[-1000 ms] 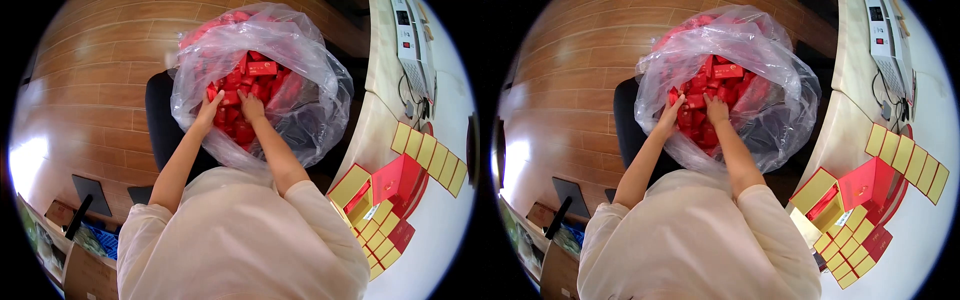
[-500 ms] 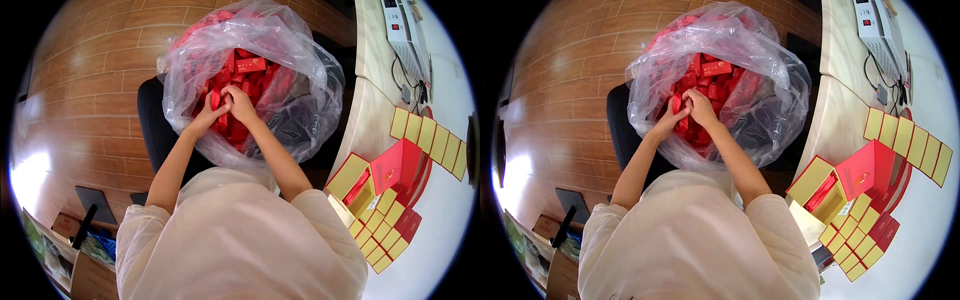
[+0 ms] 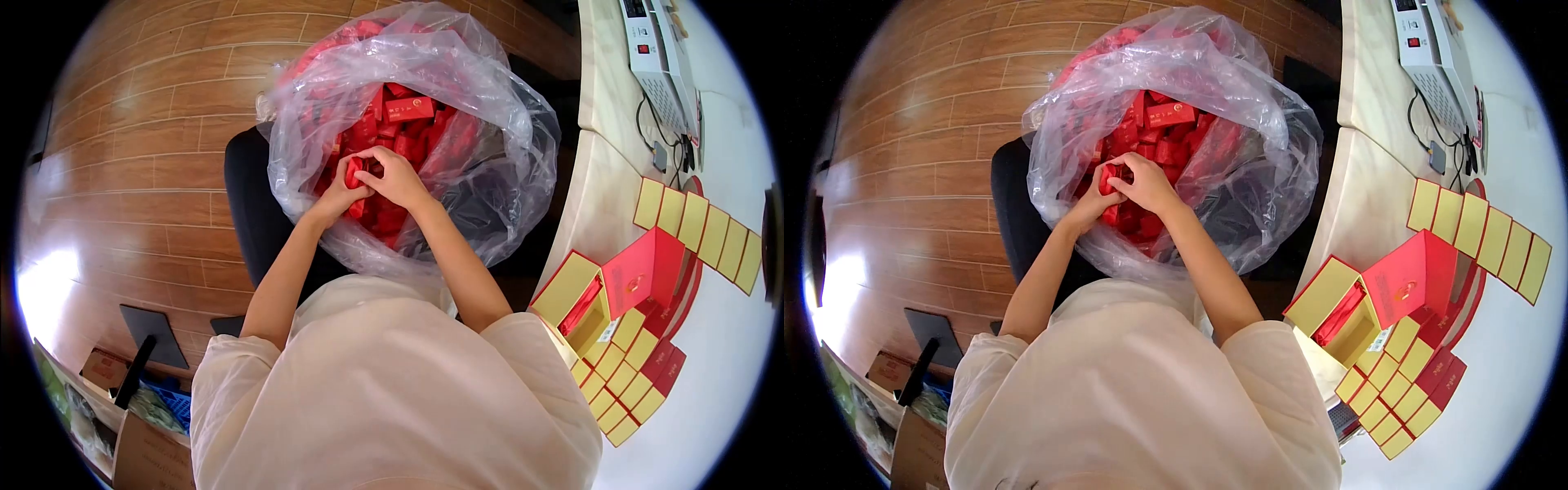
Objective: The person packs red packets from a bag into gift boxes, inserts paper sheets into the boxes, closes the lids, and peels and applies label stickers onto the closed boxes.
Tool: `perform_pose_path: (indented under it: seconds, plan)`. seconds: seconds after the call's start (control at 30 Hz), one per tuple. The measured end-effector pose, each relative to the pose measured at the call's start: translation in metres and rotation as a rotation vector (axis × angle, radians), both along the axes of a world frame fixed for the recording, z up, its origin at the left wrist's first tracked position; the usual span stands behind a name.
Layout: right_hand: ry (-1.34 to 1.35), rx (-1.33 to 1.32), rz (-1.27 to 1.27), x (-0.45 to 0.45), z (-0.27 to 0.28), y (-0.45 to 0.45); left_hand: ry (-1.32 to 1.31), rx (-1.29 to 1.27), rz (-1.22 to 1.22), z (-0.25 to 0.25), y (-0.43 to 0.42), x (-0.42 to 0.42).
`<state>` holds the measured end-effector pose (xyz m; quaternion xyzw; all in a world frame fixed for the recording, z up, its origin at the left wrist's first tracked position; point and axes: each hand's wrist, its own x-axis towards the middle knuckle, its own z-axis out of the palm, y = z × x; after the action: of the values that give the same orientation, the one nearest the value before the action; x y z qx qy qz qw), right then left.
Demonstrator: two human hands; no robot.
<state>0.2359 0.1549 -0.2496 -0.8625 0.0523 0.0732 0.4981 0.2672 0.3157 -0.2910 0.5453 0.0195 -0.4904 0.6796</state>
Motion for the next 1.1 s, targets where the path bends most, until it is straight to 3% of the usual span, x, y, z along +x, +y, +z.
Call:
perform_pose_path:
  seconds: [0.27, 0.33, 0.43, 0.53, 0.6, 0.67, 0.8, 0.87, 0.93, 1.1]
  plan:
    - [-0.038, -0.105, 0.013, 0.006, -0.012, -0.001, -0.052, 0.04, -0.04, -0.009, 0.0, -0.001]
    - [-0.043, 0.049, -0.15, 0.011, -0.022, 0.0, -0.056, 0.069, -0.033, -0.004, -0.001, 0.003]
    - [-0.04, 0.066, -0.467, 0.028, -0.07, -0.013, -0.069, 0.169, 0.053, -0.007, 0.0, 0.006]
    - [-0.068, -0.559, -0.572, 0.048, -0.097, -0.04, 0.07, 0.162, 0.117, -0.016, -0.002, 0.006]
    - [-0.018, -0.786, -0.485, 0.068, -0.087, -0.059, 0.087, 0.164, 0.107, -0.014, -0.003, 0.006]
    - [0.046, -0.936, -0.239, 0.08, -0.106, -0.09, 0.149, 0.116, 0.116, -0.009, -0.004, 0.007]
    - [0.036, -0.973, -0.084, 0.077, -0.11, -0.112, 0.206, 0.132, 0.192, -0.003, -0.01, 0.012]
    - [0.165, -1.147, -0.005, 0.069, -0.104, -0.099, 0.122, 0.197, 0.215, -0.024, -0.013, 0.008]
    - [0.324, -1.121, 0.089, 0.063, -0.102, -0.086, 0.038, 0.269, 0.234, -0.035, -0.014, 0.006]
    - [0.159, -0.792, -0.18, 0.026, -0.097, -0.05, -0.056, 0.285, 0.297, -0.044, -0.013, 0.006]
